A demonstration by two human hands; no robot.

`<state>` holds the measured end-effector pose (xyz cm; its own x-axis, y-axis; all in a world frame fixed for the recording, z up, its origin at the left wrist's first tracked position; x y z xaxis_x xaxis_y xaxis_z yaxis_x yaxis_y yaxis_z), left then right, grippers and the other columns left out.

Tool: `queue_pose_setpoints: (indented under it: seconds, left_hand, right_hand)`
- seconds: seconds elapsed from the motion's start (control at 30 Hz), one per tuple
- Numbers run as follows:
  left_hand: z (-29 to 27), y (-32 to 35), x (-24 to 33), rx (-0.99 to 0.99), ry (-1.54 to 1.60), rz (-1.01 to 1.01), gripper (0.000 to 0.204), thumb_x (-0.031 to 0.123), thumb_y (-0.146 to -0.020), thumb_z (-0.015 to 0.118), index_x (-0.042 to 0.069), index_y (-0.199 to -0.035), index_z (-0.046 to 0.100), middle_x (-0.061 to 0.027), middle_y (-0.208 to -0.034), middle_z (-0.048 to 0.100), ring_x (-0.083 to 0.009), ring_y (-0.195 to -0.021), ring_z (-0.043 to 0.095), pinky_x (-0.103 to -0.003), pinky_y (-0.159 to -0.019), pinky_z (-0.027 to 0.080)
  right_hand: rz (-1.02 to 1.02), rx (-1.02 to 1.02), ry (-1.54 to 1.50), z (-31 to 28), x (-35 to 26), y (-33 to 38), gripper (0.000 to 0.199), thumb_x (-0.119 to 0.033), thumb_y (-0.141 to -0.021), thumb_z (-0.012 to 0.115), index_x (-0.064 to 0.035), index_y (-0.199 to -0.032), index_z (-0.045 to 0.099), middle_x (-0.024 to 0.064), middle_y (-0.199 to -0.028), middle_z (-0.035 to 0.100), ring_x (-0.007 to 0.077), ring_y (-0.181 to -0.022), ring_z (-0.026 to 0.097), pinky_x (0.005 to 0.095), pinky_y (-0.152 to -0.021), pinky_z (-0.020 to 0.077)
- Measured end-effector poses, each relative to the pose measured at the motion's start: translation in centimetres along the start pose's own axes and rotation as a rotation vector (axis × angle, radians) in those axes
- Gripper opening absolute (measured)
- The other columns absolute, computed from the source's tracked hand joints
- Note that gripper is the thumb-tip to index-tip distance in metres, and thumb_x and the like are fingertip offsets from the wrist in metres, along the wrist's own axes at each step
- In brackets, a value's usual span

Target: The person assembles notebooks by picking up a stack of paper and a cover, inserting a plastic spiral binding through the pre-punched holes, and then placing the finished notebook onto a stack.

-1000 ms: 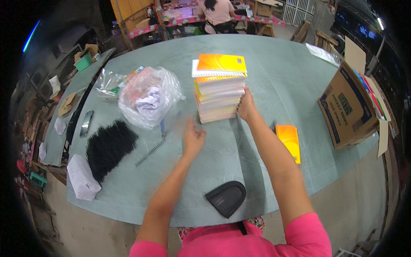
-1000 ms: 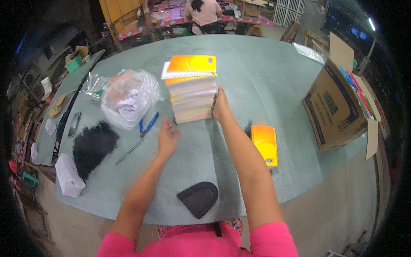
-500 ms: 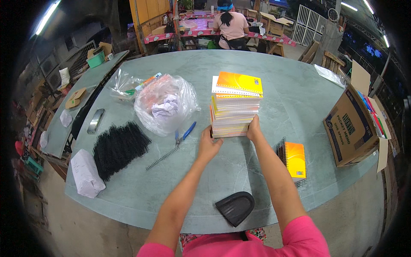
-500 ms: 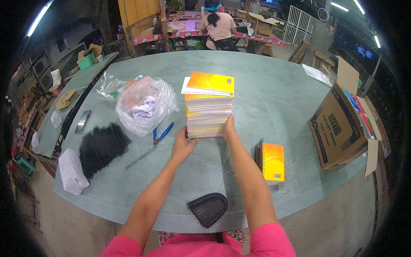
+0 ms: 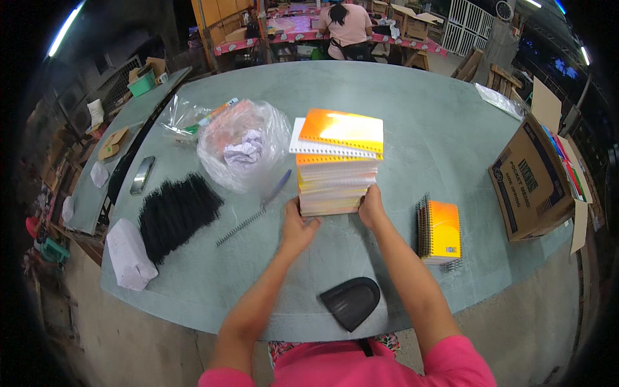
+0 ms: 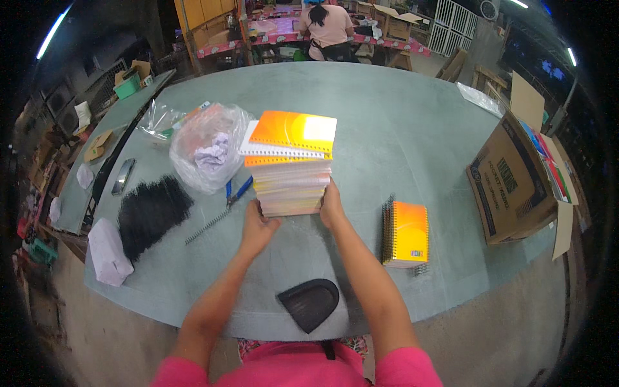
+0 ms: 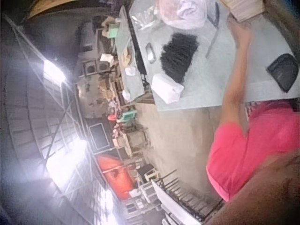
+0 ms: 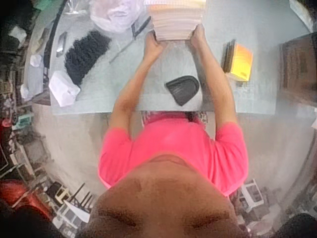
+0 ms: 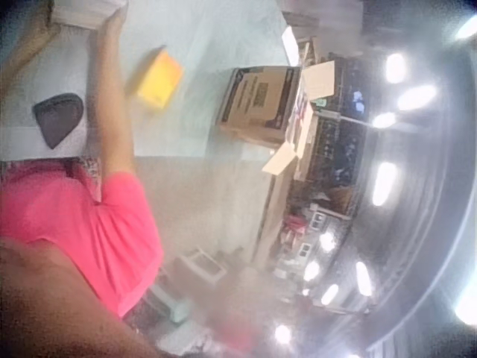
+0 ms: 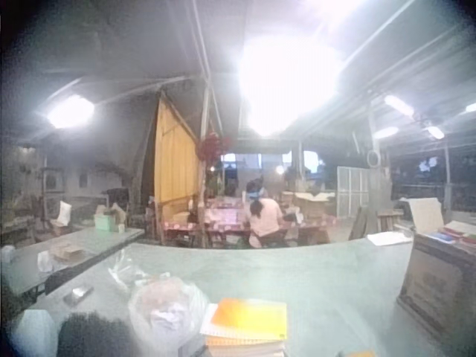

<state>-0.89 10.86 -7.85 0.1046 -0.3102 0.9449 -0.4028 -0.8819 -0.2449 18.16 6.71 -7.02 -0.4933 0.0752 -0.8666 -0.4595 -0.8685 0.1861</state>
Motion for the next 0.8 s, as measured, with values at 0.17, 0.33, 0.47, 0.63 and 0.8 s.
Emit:
queue_pose_setpoints:
  seconds: [0.17, 0.33, 0.47, 0.63, 0.8]
  left_hand:
    - [-5.9, 0.4, 4.6, 0.118, 0.084, -0.034, 0.023, 0.003, -0.082, 0.06, 0.0, -0.104, 0.056, -0.0058, -0.097, 0.061, -0.0137, -0.092, 0.056, -0.027, -0.083, 0.044]
    - [-3.6, -0.9, 23.9, 0.082, -0.668, 0.861, 0.036, 0.016, -0.082, 0.063, 0.001, -0.113, 0.055, -0.0173, -0.111, 0.058, -0.0282, -0.105, 0.055, -0.036, -0.092, 0.041]
    - [-0.1, -6.1, 21.6, -0.211, -1.019, 0.768, 0.056, 0.03, -0.079, 0.067, 0.001, -0.123, 0.049, -0.0229, -0.127, 0.049, -0.0341, -0.121, 0.045, -0.043, -0.098, 0.037]
    - [1.5, -3.8, 23.1, -0.248, -1.075, 0.801, 0.044, 0.024, -0.078, 0.066, 0.002, -0.114, 0.054, -0.0183, -0.112, 0.059, -0.0315, -0.105, 0.056, -0.04, -0.087, 0.043]
    - [-0.7, -0.9, 25.7, -0.124, -1.011, 1.039, 0.035, 0.021, -0.075, 0.066, 0.003, -0.105, 0.059, -0.0122, -0.091, 0.064, -0.0275, -0.088, 0.06, -0.037, -0.077, 0.045]
  right_hand:
    - [-0.062, -0.041, -0.132, -4.5, 1.4, -0.1, 0.053, -0.039, -0.095, 0.04, -0.0023, -0.134, 0.036, 0.0114, -0.13, 0.046, 0.0202, -0.117, 0.046, 0.033, -0.099, 0.0361]
    - [-0.081, -0.047, -0.091, -5.0, 1.8, 2.2, 0.05, -0.033, -0.094, 0.046, -0.0005, -0.131, 0.039, 0.0103, -0.128, 0.047, 0.0194, -0.113, 0.049, 0.0318, -0.097, 0.0376]
    - [-0.032, -0.01, 0.096, -3.5, 0.3, 5.7, 0.048, -0.027, -0.092, 0.049, -0.0004, -0.131, 0.04, 0.0104, -0.128, 0.048, 0.0186, -0.113, 0.048, 0.0307, -0.096, 0.038]
    - [-0.322, -0.059, 0.481, -5.0, -3.6, 11.1, 0.047, -0.014, -0.087, 0.057, -0.0024, -0.13, 0.043, 0.0104, -0.129, 0.05, 0.0182, -0.116, 0.047, 0.031, -0.095, 0.0369]
    - [-1.101, 0.225, 0.801, 1.7, -12.6, 17.7, 0.049, -0.01, -0.076, 0.069, -0.0007, -0.121, 0.052, 0.0115, -0.121, 0.056, 0.0197, -0.113, 0.05, 0.0312, -0.096, 0.0368]
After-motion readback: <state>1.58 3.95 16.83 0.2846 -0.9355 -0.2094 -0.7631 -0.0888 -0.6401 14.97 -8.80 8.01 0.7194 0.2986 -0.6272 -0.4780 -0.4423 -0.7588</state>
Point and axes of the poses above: each hand's wrist, its own y-axis away from the middle knuckle, its own z-axis out of the palm, x = y × z, the point moved 7 cm from there along -y, towards the middle knuckle
